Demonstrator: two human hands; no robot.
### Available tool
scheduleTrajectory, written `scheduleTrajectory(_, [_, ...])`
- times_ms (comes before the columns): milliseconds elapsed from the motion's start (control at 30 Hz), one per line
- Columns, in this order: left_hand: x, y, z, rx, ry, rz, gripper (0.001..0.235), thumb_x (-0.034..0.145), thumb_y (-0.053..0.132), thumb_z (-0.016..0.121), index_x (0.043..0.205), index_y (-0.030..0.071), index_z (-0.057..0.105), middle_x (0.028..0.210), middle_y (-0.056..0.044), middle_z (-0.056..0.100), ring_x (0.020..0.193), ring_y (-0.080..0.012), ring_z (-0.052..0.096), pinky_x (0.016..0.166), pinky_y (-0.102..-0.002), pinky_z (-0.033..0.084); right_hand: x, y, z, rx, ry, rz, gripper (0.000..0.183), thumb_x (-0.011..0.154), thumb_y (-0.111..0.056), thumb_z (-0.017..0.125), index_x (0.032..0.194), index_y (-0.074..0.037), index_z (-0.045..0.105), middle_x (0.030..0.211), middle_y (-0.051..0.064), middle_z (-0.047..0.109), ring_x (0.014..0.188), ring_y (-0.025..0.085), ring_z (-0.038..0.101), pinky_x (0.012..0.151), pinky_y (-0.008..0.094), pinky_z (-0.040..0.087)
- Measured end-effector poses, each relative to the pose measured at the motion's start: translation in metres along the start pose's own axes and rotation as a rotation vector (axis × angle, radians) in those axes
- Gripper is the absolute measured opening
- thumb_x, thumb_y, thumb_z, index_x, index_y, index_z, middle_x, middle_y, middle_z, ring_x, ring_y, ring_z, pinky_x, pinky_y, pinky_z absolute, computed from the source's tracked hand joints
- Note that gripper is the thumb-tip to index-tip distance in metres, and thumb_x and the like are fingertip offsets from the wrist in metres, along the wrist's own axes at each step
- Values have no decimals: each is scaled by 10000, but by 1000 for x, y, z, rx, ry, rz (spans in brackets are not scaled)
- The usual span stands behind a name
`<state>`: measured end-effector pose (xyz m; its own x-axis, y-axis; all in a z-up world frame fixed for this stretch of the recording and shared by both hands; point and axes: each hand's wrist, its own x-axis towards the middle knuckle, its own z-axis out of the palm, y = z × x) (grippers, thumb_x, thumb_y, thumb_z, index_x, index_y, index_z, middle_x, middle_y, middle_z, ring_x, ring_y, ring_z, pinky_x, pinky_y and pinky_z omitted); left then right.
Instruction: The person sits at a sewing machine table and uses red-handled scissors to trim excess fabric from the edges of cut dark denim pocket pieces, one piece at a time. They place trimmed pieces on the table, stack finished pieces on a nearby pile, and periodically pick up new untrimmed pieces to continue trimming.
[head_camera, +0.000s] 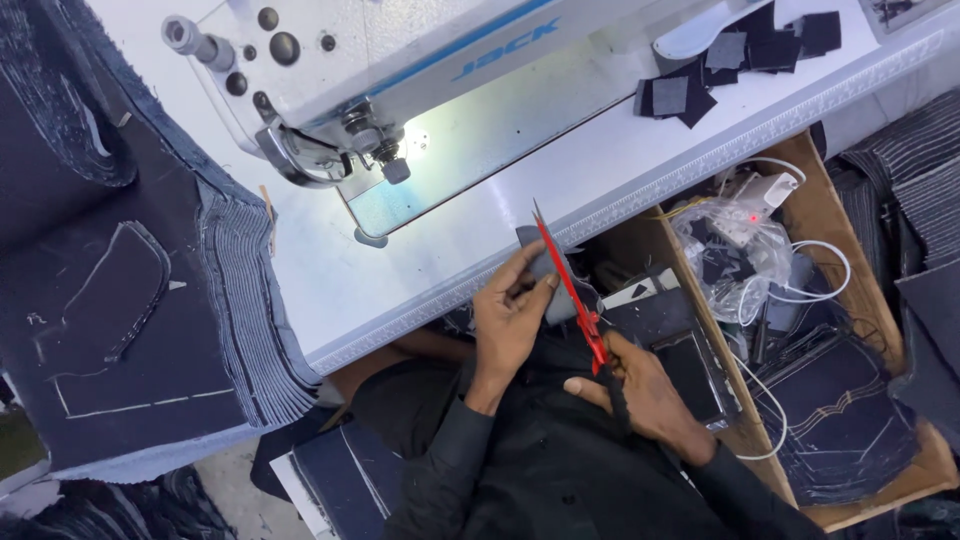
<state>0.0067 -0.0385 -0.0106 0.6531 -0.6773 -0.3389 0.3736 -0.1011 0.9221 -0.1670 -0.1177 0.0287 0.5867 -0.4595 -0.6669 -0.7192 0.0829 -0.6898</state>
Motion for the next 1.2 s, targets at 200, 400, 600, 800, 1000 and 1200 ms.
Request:
scheduleTrajectory(200, [-2,7,4,-92,-21,14,457,955,-4,689,1402,-38,601,1250,-131,677,1094,-135,668,945,-267,587,18,47,13,132,6,-93,356,726,-240,906,760,-31,620,615,-39,502,575,43,430,498,261,361])
scheduleTrajectory(400, [1,16,4,-52,-17,40,457,954,-2,690,1396,-54,586,1332,-119,652,1153,-149,650,1004,-297,573,16,35,8,67,50,-84,285,760,-192,880,705,-38,646,562,-37,529,536,40,442,491,256,359])
scheduleTrajectory(600, [5,36,-19,-161,-37,-82,430,935,45,718,1319,-60,558,991,-114,715,841,-158,712,745,-303,622,9,40,-20,85,-224,-186,331,910,-319,715,1059,-25,681,844,35,589,794,100,521,705,297,460])
scheduleTrajectory(800, [21,54,-39,187,-427,-88,324,945,77,709,1251,-25,678,983,-37,718,805,-90,686,732,-247,592,6,20,-47,-53,-311,-147,449,927,-425,634,1154,-38,624,838,53,644,815,129,571,753,329,501])
scheduleTrajectory(1000, [20,74,-43,306,-485,-237,274,936,151,706,1166,3,733,878,-17,724,675,-67,675,616,-236,580,6,2,-53,-96,-304,79,436,922,-447,630,1049,-35,694,716,83,584,659,146,538,604,338,461])
scheduleTrajectory(1200, [22,65,-48,228,-410,-197,298,946,142,713,1209,10,757,865,-41,758,651,-59,645,589,-208,537,12,9,-49,-146,-314,-30,466,907,-502,619,1027,-52,616,687,57,508,590,148,506,550,344,455])
